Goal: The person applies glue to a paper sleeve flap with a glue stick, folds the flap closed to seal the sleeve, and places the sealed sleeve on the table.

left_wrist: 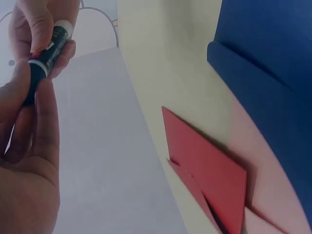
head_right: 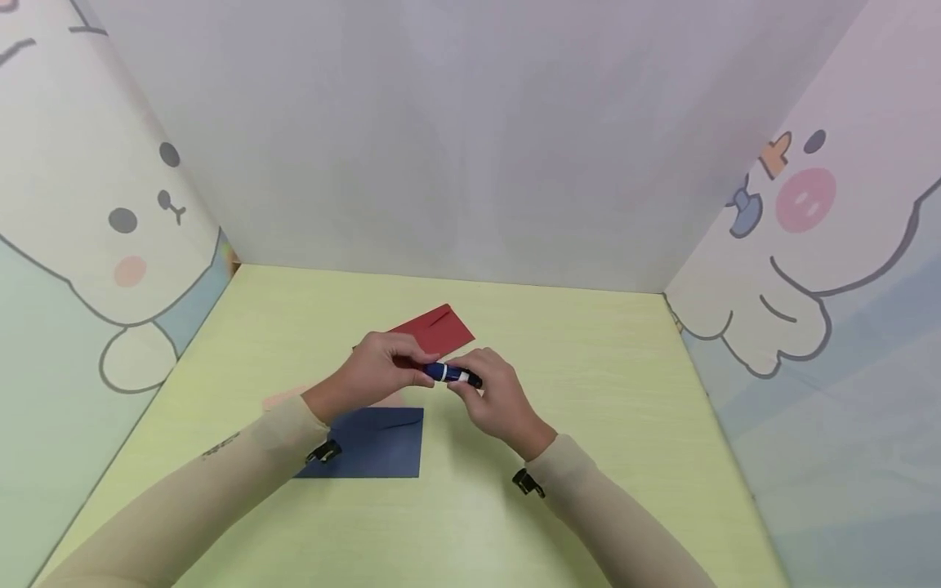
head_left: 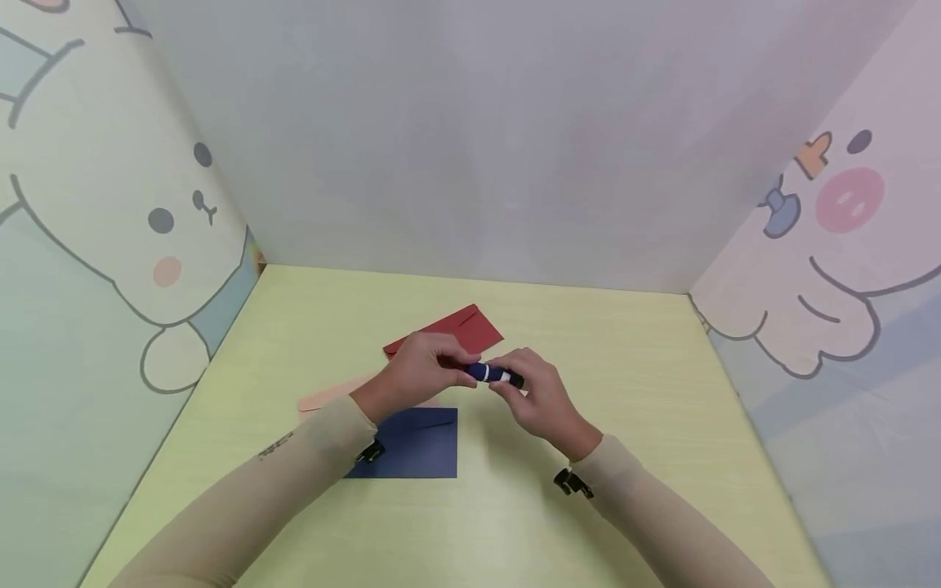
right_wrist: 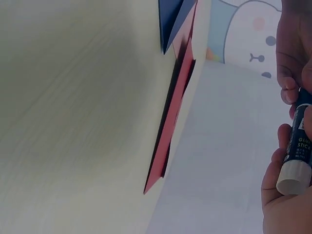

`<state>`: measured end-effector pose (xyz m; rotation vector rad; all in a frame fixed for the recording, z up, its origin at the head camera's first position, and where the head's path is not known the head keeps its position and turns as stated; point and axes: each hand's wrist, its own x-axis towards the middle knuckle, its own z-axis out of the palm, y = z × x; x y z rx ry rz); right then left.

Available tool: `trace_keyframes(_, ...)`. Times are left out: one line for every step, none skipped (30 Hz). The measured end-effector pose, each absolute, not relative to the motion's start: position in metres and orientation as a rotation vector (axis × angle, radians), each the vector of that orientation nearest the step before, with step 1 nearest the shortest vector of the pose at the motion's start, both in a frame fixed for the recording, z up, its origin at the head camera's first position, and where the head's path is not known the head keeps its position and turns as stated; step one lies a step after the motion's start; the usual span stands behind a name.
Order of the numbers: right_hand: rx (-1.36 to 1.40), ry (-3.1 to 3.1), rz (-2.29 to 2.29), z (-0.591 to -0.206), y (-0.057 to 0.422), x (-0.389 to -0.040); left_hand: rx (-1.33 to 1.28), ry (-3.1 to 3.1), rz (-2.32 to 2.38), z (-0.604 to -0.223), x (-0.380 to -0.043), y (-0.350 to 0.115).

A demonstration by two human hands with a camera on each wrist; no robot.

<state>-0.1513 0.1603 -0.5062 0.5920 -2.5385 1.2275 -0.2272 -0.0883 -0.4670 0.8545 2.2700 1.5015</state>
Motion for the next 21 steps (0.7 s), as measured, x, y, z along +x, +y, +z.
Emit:
trace_keyframes(0.592, -2.535, 1.232, -0.507, 0.159, -0.152, 0.853, 2.266, 1.519, -0.468, -0.227, -0.087)
trace_keyframes(0.585, -2.536, 1.236, -0.507, 0.159, -0.152, 0.855, 2.268, 1.528, -0.470, -0.226, -0.086)
trace_keyframes(0.577, -2.539, 1.237, -0.508, 0.158, -0.152, 0.856, 2.269, 1.533, -0.471, -0.226, -0.085)
trace_keyframes(0.563, -2.547, 1.241, -0.508, 0.157, -0.152, 0.858, 2.273, 1.532, -0.472, -0.226, -0.083)
trace_keyframes(0.551, -2.555, 1.237, -0.508, 0.157, -0.151, 0.859, 2.279, 1.527, -0.473, -0.226, -0.083)
trace_keyframes(0.541, -2.564, 1.235, -0.508, 0.157, -0.151, 0.863, 2.290, 1.516, -0.474, -0.226, -0.082)
trace_keyframes(0.531, -2.576, 1.231, -0.508, 0.157, -0.151, 0.860, 2.296, 1.503, -0.474, -0.225, -0.081)
trace_keyframes(0.525, -2.586, 1.226, -0.509, 0.157, -0.150, 0.865, 2.304, 1.488, -0.475, -0.225, -0.081)
trace_keyframes(0.519, -2.595, 1.226, -0.509, 0.157, -0.149, 0.863, 2.306, 1.481, -0.476, -0.224, -0.080)
trace_keyframes(0.519, -2.601, 1.223, -0.508, 0.157, -0.149, 0.860, 2.313, 1.472, -0.476, -0.224, -0.080)
trace_keyframes(0.524, -2.608, 1.221, -0.509, 0.158, -0.149, 0.861, 2.318, 1.464, -0.476, -0.224, -0.080)
trace_keyframes(0.530, -2.613, 1.223, -0.509, 0.159, -0.148, 0.865, 2.321, 1.453, -0.476, -0.224, -0.080)
trace_keyframes(0.540, -2.617, 1.219, -0.509, 0.160, -0.148, 0.870, 2.318, 1.442, -0.476, -0.224, -0.080)
trace_keyframes(0.557, -2.615, 1.210, -0.510, 0.162, -0.148, 0.882, 2.319, 1.422, -0.476, -0.224, -0.080)
trace_keyframes(0.571, -2.619, 1.204, -0.511, 0.164, -0.147, 0.891, 2.319, 1.399, -0.476, -0.224, -0.079)
trace_keyframes(0.589, -2.624, 1.197, -0.511, 0.166, -0.147, 0.906, 2.321, 1.368, -0.476, -0.224, -0.080)
trace_keyframes(0.609, -2.635, 1.190, -0.511, 0.169, -0.147, 0.920, 2.321, 1.335, -0.476, -0.223, -0.080)
trace_keyframes(0.625, -2.651, 1.191, -0.511, 0.171, -0.147, 0.930, 2.319, 1.296, -0.475, -0.223, -0.080)
trace_keyframes(0.641, -2.672, 1.188, -0.511, 0.174, -0.147, 0.938, 2.317, 1.257, -0.475, -0.223, -0.081)
trace_keyframes(0.649, -2.699, 1.190, -0.509, 0.176, -0.148, 0.945, 2.324, 1.211, -0.476, -0.224, -0.083)
trace_keyframes(0.631, -2.742, 1.193, -0.507, 0.178, -0.148, 0.942, 2.335, 1.168, -0.476, -0.225, -0.085)
